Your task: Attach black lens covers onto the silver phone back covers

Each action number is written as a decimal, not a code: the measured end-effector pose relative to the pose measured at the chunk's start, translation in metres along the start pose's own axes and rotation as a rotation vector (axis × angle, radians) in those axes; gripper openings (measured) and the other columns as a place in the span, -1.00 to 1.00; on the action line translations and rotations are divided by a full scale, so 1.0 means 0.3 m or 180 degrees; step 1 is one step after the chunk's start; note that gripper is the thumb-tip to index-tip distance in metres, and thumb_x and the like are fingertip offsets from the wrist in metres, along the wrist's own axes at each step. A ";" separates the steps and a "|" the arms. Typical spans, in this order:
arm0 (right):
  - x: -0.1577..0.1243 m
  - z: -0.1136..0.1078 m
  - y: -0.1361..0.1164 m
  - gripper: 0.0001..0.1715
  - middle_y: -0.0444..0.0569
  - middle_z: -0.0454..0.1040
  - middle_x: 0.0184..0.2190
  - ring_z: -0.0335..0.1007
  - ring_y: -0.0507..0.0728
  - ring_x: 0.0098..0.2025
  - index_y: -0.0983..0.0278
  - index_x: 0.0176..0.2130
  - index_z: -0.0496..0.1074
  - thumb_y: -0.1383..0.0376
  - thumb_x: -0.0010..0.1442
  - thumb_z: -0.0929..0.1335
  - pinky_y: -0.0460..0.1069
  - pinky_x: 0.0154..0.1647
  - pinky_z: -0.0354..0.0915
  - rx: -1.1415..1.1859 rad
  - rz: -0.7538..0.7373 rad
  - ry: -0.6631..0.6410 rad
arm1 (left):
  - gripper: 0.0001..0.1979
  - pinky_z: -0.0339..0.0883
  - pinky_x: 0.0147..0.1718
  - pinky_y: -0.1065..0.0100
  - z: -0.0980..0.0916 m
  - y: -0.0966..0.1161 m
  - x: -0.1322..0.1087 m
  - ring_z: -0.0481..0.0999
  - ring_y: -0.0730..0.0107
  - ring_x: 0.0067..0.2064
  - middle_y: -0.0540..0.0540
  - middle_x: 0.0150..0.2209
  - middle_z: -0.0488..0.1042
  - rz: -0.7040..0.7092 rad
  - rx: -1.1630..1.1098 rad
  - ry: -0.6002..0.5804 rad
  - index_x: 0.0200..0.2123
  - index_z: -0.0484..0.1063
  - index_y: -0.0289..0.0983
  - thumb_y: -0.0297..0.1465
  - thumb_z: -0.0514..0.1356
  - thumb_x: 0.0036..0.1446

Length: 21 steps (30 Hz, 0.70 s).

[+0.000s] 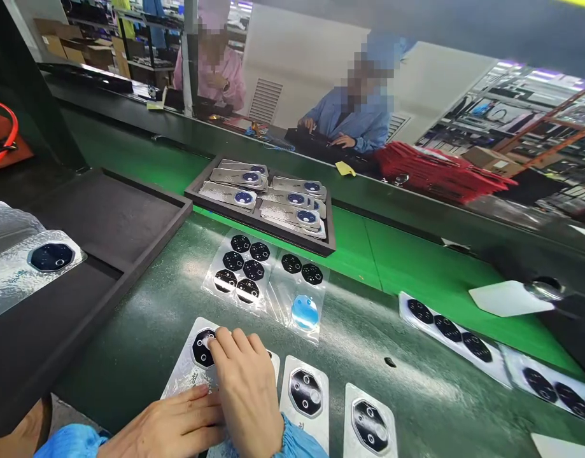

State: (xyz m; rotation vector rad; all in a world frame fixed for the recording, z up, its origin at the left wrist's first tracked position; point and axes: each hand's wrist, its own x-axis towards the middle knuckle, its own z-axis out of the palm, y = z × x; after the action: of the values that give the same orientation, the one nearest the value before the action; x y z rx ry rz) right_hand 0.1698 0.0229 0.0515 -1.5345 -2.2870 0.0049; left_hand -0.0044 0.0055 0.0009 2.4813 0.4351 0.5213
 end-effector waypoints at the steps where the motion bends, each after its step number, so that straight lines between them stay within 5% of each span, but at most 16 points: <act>1: 0.003 0.000 -0.005 -0.70 -0.06 0.41 -0.36 0.18 0.15 -0.38 0.26 -0.29 0.38 0.52 0.35 0.16 0.05 -0.34 -0.01 -0.0046 -0.0058 -0.0004 | -0.52 -0.09 0.36 0.33 -0.003 -0.001 0.001 0.34 0.38 0.24 -0.11 0.13 0.46 0.0013 0.0000 -0.0041 0.06 0.35 -0.28 -0.08 -0.12 0.39; 21: 0.010 -0.003 -0.029 -0.72 -0.03 0.43 -0.31 0.18 0.16 -0.35 0.24 -0.33 0.33 0.61 0.08 0.30 0.06 -0.32 -0.01 -0.0411 -0.0266 0.0060 | -0.57 -0.05 0.37 0.30 -0.008 0.000 0.005 0.34 0.35 0.24 -0.13 0.16 0.44 0.0008 0.0011 -0.0085 0.06 0.36 -0.30 -0.10 0.00 0.37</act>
State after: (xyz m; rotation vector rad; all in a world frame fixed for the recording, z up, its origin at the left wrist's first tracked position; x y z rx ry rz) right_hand 0.1612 0.0218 0.0551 -1.4918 -2.3756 -0.1824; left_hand -0.0042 0.0072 0.0032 2.4895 0.4227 0.4881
